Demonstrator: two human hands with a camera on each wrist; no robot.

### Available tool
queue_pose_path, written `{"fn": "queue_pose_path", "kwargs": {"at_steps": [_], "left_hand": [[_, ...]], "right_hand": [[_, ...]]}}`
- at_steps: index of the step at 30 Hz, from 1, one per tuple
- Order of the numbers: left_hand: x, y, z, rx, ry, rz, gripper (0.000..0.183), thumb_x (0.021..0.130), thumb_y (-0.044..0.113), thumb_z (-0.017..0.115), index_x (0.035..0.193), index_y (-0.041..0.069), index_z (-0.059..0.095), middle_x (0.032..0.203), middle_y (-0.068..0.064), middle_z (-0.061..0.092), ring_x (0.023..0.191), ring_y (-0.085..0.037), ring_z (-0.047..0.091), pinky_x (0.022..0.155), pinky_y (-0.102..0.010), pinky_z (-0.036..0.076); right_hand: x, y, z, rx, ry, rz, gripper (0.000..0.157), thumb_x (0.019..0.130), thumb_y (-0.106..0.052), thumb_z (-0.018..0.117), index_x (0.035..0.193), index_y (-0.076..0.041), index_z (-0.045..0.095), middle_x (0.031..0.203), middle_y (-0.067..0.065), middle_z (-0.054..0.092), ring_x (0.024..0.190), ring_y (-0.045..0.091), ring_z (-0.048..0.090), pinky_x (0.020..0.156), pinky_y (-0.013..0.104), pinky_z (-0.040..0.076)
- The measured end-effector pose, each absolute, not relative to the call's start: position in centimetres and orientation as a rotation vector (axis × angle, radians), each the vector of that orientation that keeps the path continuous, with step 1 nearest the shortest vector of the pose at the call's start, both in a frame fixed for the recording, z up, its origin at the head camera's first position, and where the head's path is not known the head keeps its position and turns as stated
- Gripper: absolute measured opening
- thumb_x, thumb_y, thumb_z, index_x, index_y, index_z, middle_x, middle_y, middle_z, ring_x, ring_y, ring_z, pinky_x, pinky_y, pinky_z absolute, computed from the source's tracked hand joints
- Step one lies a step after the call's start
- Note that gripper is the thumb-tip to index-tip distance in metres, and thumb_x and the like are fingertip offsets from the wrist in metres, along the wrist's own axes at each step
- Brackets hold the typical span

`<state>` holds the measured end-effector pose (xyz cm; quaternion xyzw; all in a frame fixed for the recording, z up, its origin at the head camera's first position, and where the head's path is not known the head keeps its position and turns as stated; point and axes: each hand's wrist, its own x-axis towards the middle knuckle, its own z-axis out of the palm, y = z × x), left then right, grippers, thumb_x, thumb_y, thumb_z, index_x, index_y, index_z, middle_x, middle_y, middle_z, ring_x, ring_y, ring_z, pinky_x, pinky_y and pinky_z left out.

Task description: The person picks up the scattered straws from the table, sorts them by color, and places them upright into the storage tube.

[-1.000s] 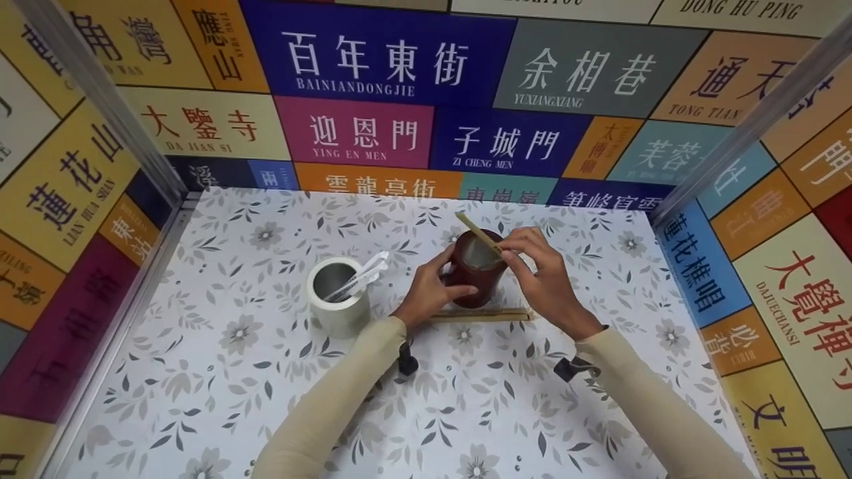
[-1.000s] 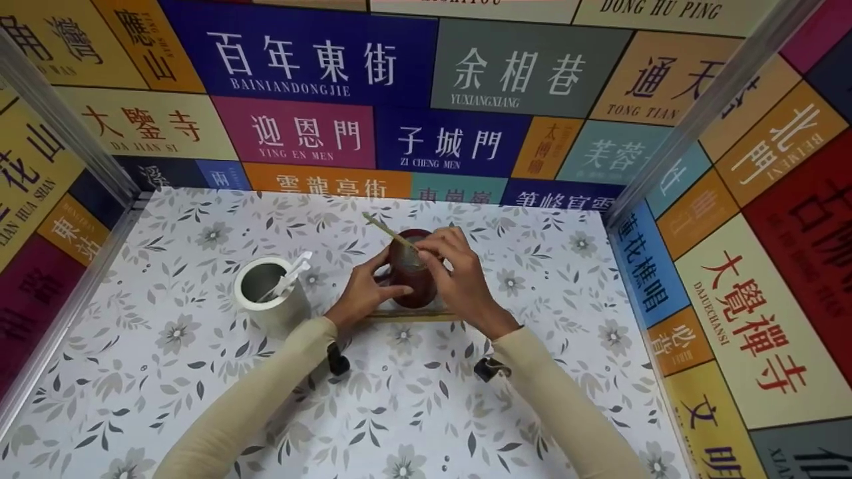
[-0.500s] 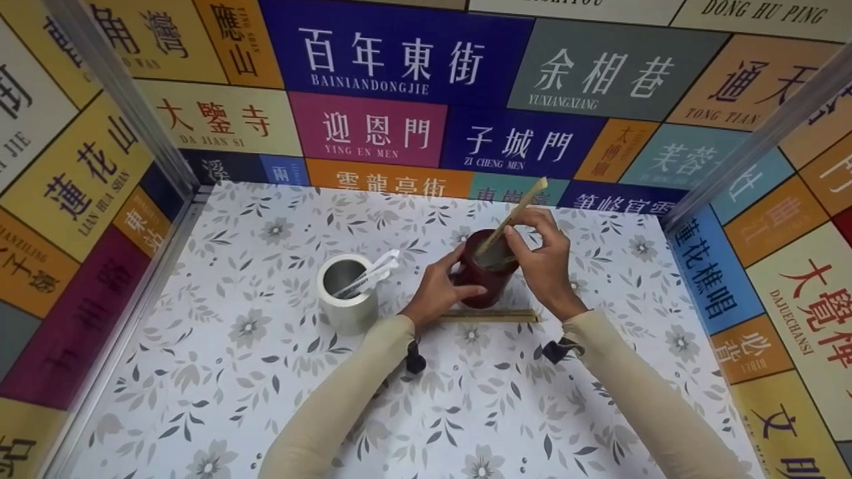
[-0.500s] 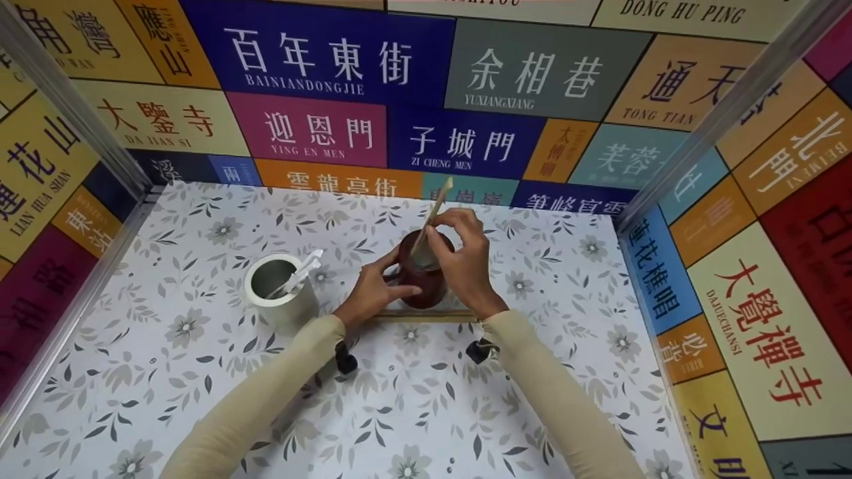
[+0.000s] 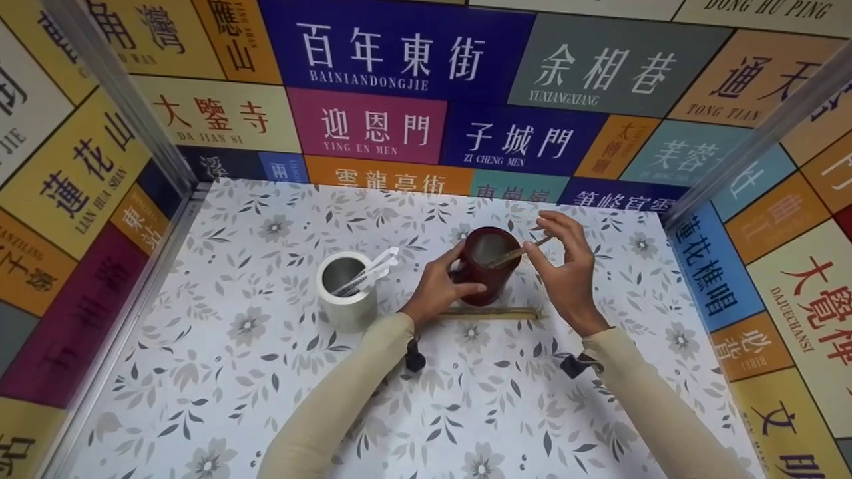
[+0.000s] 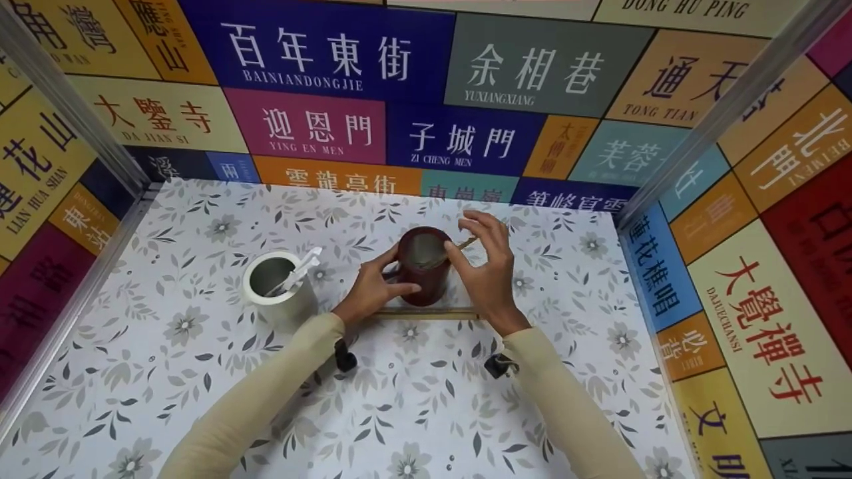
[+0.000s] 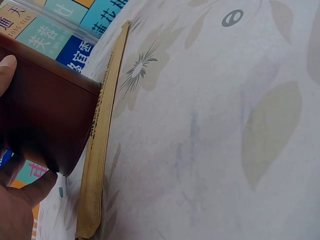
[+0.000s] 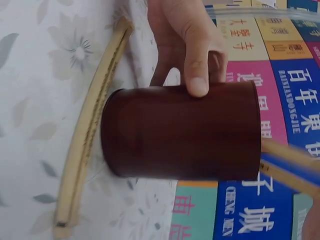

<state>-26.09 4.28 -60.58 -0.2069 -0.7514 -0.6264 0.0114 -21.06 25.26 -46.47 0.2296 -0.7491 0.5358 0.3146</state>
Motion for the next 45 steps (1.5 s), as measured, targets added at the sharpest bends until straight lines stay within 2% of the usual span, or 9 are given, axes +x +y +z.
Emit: {"fn": "queue_pose_path", "kwargs": {"at_steps": [6, 11, 14, 19, 24, 27, 30, 37, 45], "left_hand": [[-26.2, 4.1, -60.4, -0.658, -2.348, -1.953, 0.098, 0.073, 0.039, 0.091, 0.156, 0.023, 0.040, 0.148, 0.003, 0.053, 0.134, -0.012, 0.051, 0.107, -0.032, 0.049], [-26.5, 4.0, -60.4, -0.678, -2.328, -1.980, 0.098, 0.074, 0.034, 0.091, 0.156, 0.020, 0.040, 0.149, 0.000, 0.052, 0.136, -0.014, 0.049, 0.109, -0.050, 0.046], [-26.6, 3.9, -60.5, -0.671, -2.311, -1.989, 0.098, 0.074, 0.033, 0.092, 0.156, 0.019, 0.040, 0.150, -0.002, 0.051, 0.137, -0.015, 0.049, 0.109, -0.055, 0.045], [-26.6, 3.7, -60.5, -0.659, -2.322, -1.967, 0.097, 0.075, 0.036, 0.091, 0.156, 0.020, 0.040, 0.149, -0.001, 0.053, 0.134, -0.019, 0.052, 0.106, -0.048, 0.049], [-26.6, 3.7, -60.7, -0.662, -2.317, -1.992, 0.097, 0.075, 0.037, 0.090, 0.157, 0.020, 0.039, 0.149, -0.003, 0.053, 0.131, -0.028, 0.054, 0.105, -0.047, 0.051], [-26.5, 3.8, -60.8, -0.667, -2.287, -2.037, 0.098, 0.075, 0.033, 0.091, 0.157, 0.016, 0.039, 0.150, -0.009, 0.052, 0.130, -0.033, 0.053, 0.104, -0.057, 0.048], [-26.4, 3.9, -60.9, -0.661, -2.282, -2.054, 0.099, 0.074, 0.032, 0.092, 0.156, 0.015, 0.040, 0.150, -0.011, 0.051, 0.128, -0.031, 0.055, 0.103, -0.061, 0.047], [-26.2, 4.1, -60.6, -0.644, -2.341, -2.013, 0.097, 0.075, 0.034, 0.091, 0.156, 0.020, 0.040, 0.147, -0.005, 0.055, 0.125, -0.020, 0.060, 0.102, -0.054, 0.051], [-26.2, 4.3, -60.7, -0.645, -2.322, -2.017, 0.098, 0.074, 0.032, 0.092, 0.156, 0.015, 0.041, 0.149, -0.010, 0.052, 0.124, -0.035, 0.058, 0.101, -0.054, 0.052]], "right_hand": [[-19.6, 27.7, -48.7, 0.541, -1.909, 1.569, 0.041, 0.085, 0.016, 0.069, 0.125, 0.017, 0.059, 0.135, 0.041, 0.043, 0.127, 0.046, 0.046, 0.097, 0.064, 0.044], [-18.5, 28.6, -51.9, 0.521, -1.959, 1.601, 0.035, 0.086, 0.017, 0.068, 0.119, 0.020, 0.060, 0.124, 0.040, 0.050, 0.112, 0.051, 0.052, 0.095, 0.059, 0.047], [-17.7, 28.4, -54.0, 0.535, -2.083, 1.552, 0.031, 0.084, 0.016, 0.070, 0.115, 0.014, 0.066, 0.114, 0.037, 0.058, 0.103, 0.048, 0.057, 0.096, 0.049, 0.050], [-16.9, 27.2, -57.4, 0.627, -2.241, 1.450, 0.029, 0.079, 0.018, 0.074, 0.106, 0.009, 0.071, 0.104, 0.031, 0.065, 0.099, 0.046, 0.057, 0.089, 0.026, 0.048], [-17.8, 27.2, -60.9, 0.748, -2.322, 1.399, 0.025, 0.075, 0.017, 0.079, 0.099, 0.011, 0.073, 0.098, 0.027, 0.067, 0.092, 0.041, 0.052, 0.072, 0.034, 0.044], [-18.6, 27.7, -62.2, 0.800, -2.411, 1.354, 0.021, 0.079, 0.004, 0.082, 0.100, 0.004, 0.076, 0.101, 0.017, 0.071, 0.097, 0.034, 0.053, 0.076, 0.036, 0.043], [-19.1, 28.0, -62.9, 0.816, -2.489, 1.333, 0.021, 0.082, -0.004, 0.083, 0.103, -0.003, 0.078, 0.104, 0.008, 0.072, 0.103, 0.027, 0.052, 0.089, 0.034, 0.042], [-19.3, 27.5, -63.3, 0.827, -2.528, 1.232, 0.023, 0.081, -0.007, 0.085, 0.103, -0.009, 0.079, 0.102, 0.001, 0.071, 0.105, 0.025, 0.051, 0.091, 0.038, 0.039], [-19.4, 26.9, -63.5, 0.823, -2.558, 1.110, 0.022, 0.081, -0.010, 0.086, 0.102, -0.012, 0.080, 0.104, 0.003, 0.070, 0.104, 0.028, 0.052, 0.088, 0.043, 0.039]]}}
